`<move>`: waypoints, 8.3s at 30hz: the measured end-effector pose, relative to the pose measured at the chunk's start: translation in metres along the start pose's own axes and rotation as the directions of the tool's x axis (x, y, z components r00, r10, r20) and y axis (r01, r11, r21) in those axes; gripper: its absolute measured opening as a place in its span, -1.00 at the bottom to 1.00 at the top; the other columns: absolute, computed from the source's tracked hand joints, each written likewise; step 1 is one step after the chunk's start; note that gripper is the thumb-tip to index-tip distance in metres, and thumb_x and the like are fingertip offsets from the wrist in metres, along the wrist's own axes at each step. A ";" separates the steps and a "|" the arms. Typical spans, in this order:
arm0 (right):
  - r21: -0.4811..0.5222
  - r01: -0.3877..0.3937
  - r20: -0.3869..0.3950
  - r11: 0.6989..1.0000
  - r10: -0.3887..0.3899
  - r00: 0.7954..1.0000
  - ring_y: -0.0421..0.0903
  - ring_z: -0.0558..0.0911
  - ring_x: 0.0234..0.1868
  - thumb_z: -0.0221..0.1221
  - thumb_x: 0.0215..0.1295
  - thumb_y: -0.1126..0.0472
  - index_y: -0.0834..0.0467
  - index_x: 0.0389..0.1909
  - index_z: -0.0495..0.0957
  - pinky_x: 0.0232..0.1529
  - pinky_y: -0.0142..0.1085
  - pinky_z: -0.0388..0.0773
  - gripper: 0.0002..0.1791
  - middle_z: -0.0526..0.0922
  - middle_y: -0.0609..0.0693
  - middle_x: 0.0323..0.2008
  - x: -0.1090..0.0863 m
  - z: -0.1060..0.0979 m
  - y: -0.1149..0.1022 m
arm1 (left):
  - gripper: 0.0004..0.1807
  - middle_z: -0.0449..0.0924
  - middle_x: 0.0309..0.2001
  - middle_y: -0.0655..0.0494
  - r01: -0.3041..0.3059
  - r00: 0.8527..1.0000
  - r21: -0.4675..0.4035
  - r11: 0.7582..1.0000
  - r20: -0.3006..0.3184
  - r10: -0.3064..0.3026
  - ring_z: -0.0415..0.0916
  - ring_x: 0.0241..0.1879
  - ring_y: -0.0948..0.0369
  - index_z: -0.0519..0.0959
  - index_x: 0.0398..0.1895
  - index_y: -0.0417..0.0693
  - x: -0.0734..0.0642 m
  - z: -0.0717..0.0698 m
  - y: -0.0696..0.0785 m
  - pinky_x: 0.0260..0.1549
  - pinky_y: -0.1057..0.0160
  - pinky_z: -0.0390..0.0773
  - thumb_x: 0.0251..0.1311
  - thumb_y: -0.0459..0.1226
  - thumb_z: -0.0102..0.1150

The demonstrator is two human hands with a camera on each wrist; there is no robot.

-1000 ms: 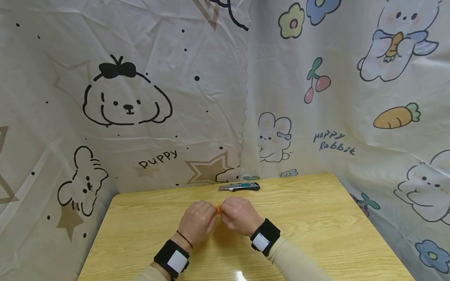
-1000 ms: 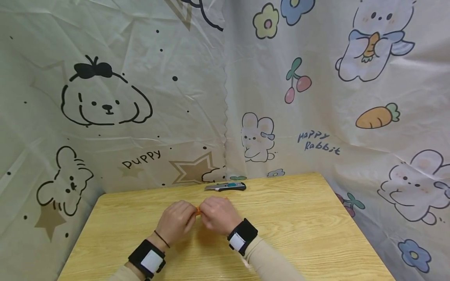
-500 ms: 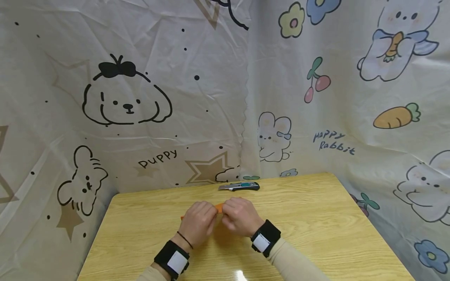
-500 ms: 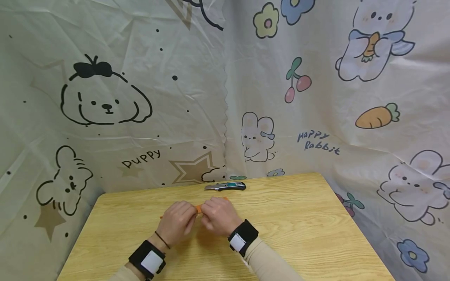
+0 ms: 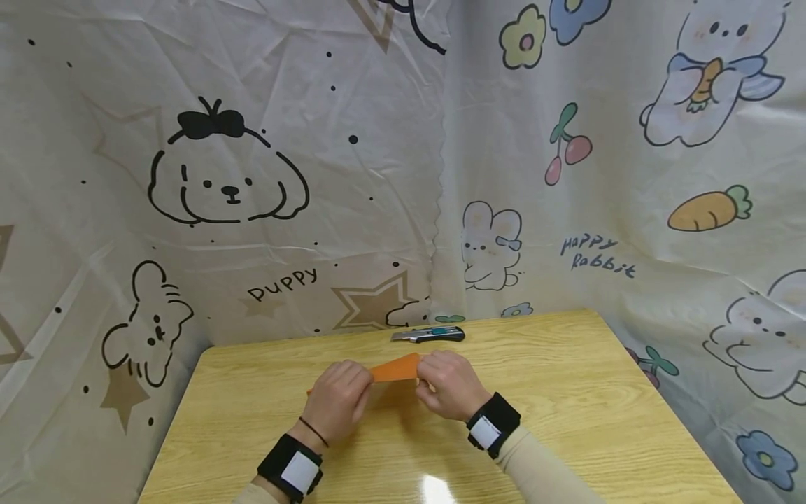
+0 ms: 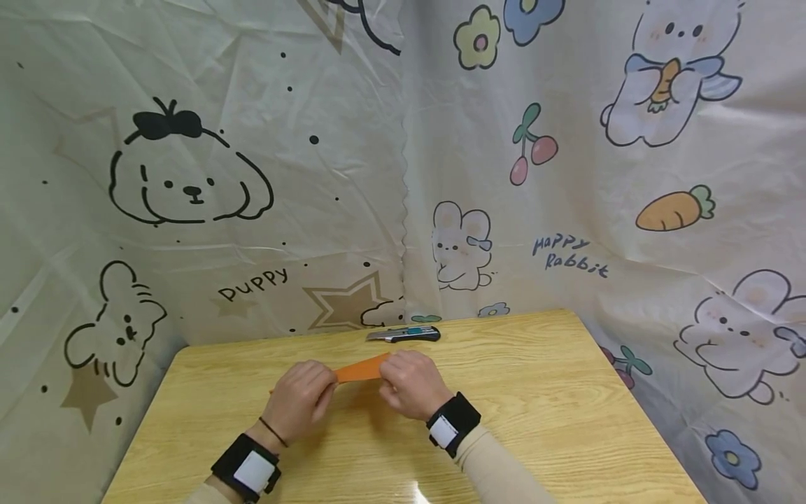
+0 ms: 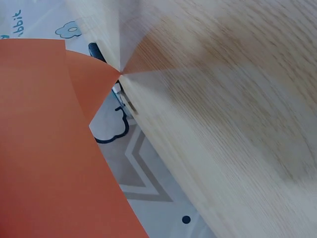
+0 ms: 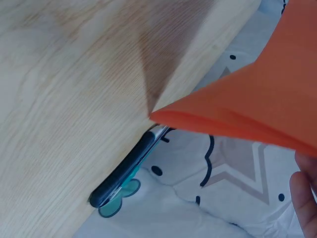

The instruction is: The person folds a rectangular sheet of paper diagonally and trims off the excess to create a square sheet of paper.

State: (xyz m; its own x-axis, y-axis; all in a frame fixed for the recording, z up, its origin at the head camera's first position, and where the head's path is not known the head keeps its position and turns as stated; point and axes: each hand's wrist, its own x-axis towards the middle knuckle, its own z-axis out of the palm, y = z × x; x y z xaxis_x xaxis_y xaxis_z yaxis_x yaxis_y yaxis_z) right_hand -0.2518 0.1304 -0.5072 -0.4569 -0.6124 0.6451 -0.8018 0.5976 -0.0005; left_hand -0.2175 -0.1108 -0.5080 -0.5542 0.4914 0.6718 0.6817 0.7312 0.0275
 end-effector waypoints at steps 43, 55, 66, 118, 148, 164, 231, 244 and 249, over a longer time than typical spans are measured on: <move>0.092 0.096 0.012 0.991 -0.097 0.995 -0.29 0.46 -0.30 0.12 0.07 0.27 0.05 -0.40 0.53 -0.26 -0.49 0.42 -0.92 0.51 -0.18 -0.34 0.018 0.011 -0.031 | -0.88 0.41 -0.57 0.23 -0.020 1.000 0.061 0.998 -0.021 0.021 0.37 -0.49 0.26 0.45 -0.62 0.06 0.014 -0.001 0.016 -0.50 0.27 0.41 -0.10 -0.21 0.20; 0.080 0.132 -0.029 0.988 -0.130 0.991 -0.29 0.46 -0.33 0.11 0.04 0.28 0.02 -0.48 0.50 -0.34 -0.48 0.41 -0.93 0.49 -0.20 -0.38 0.015 0.010 -0.029 | -0.91 0.42 -0.63 0.26 0.020 0.999 0.055 0.998 -0.029 -0.019 0.35 -0.56 0.29 0.40 -0.72 0.08 0.006 -0.007 0.010 -0.56 0.29 0.39 -0.20 -0.27 0.05; 0.067 0.092 0.008 0.993 -0.093 0.996 -0.31 0.46 -0.34 0.09 0.04 0.25 0.00 -0.50 0.49 -0.32 -0.47 0.43 -0.93 0.50 -0.21 -0.38 0.008 0.007 -0.021 | -0.86 0.31 -0.68 0.33 0.063 0.998 0.055 0.997 -0.017 -0.062 0.27 -0.62 0.34 0.35 -0.73 0.12 -0.006 -0.009 -0.001 -0.61 0.31 0.31 -0.20 -0.29 0.06; 0.116 -0.033 -0.066 0.993 0.041 0.997 -0.30 0.46 -0.37 0.10 0.11 0.29 0.11 -0.37 0.49 -0.33 -0.47 0.45 -0.94 0.50 -0.18 -0.40 -0.007 -0.004 -0.005 | -0.67 0.54 -0.23 0.25 0.322 0.936 -0.405 0.855 0.004 -0.351 0.47 -0.30 0.30 0.53 -0.20 0.11 -0.014 -0.011 -0.014 -0.37 0.27 0.47 -0.06 -0.42 0.19; 0.733 -0.486 0.142 0.477 0.590 0.794 -0.06 0.52 -0.39 0.03 0.25 0.36 0.26 -0.22 0.40 -0.41 -0.36 0.48 -0.90 0.51 0.08 -0.36 0.002 -0.020 -0.024 | -0.63 0.50 -0.24 0.10 0.622 0.754 -0.614 0.486 0.302 -0.583 0.46 -0.28 0.19 0.43 0.02 -0.06 0.002 0.018 0.017 -0.28 0.25 0.50 0.10 -0.36 0.14; 0.105 -0.703 0.528 0.703 0.560 0.639 -0.21 0.38 -0.75 0.21 0.09 0.05 0.04 0.34 0.03 -0.71 -0.33 0.33 -0.18 0.44 -0.09 -0.74 -0.022 0.022 -0.012 | -0.55 0.53 -0.13 -0.03 0.689 0.724 -0.352 0.633 0.378 -0.578 0.47 -0.16 0.10 0.44 0.10 -0.19 -0.018 0.050 0.024 -0.21 0.09 0.46 0.07 -0.49 0.05; -0.257 -0.332 0.492 0.907 0.419 0.763 0.10 0.18 0.27 0.17 0.07 0.11 0.08 0.23 0.26 0.23 -0.06 0.11 -0.35 0.23 0.11 0.24 -0.017 0.088 0.088 | -0.31 -0.09 0.36 -0.13 0.369 0.597 -0.095 0.924 0.786 -0.157 -0.16 0.33 -0.05 0.12 0.32 -0.13 -0.047 0.062 0.038 0.21 -0.02 0.04 0.15 -0.12 0.07; -0.238 -0.383 0.355 0.893 0.447 0.821 -0.01 0.48 -0.23 0.23 0.04 0.17 0.15 0.02 0.44 -0.15 -0.17 0.41 -0.54 0.41 0.06 -0.20 -0.021 0.102 0.092 | -0.30 -0.05 0.35 -0.11 0.344 0.599 -0.071 0.936 0.784 -0.161 -0.11 0.33 -0.04 0.16 0.31 -0.12 -0.047 0.063 0.038 0.21 0.00 0.06 0.12 -0.10 0.11; -0.225 -0.440 0.297 0.869 0.491 0.819 -0.06 0.43 -0.49 0.25 0.02 0.26 0.14 -0.20 0.54 -0.51 -0.23 0.40 -0.74 0.37 0.02 -0.40 -0.022 0.096 0.090 | -0.30 -0.07 0.36 -0.10 0.348 0.591 -0.063 0.935 0.789 -0.167 -0.13 0.33 -0.03 0.14 0.31 -0.11 -0.047 0.064 0.038 0.21 0.00 0.06 0.12 -0.09 0.09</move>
State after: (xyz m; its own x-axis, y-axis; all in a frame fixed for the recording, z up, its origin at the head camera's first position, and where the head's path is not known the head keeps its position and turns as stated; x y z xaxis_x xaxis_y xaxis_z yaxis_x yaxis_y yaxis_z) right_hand -0.3510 0.1483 -0.5951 -0.8823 -0.3617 0.3012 -0.4095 0.9054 -0.1120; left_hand -0.1958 -0.0757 -0.5855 -0.8181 0.5421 -0.1919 0.4750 0.8251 0.3060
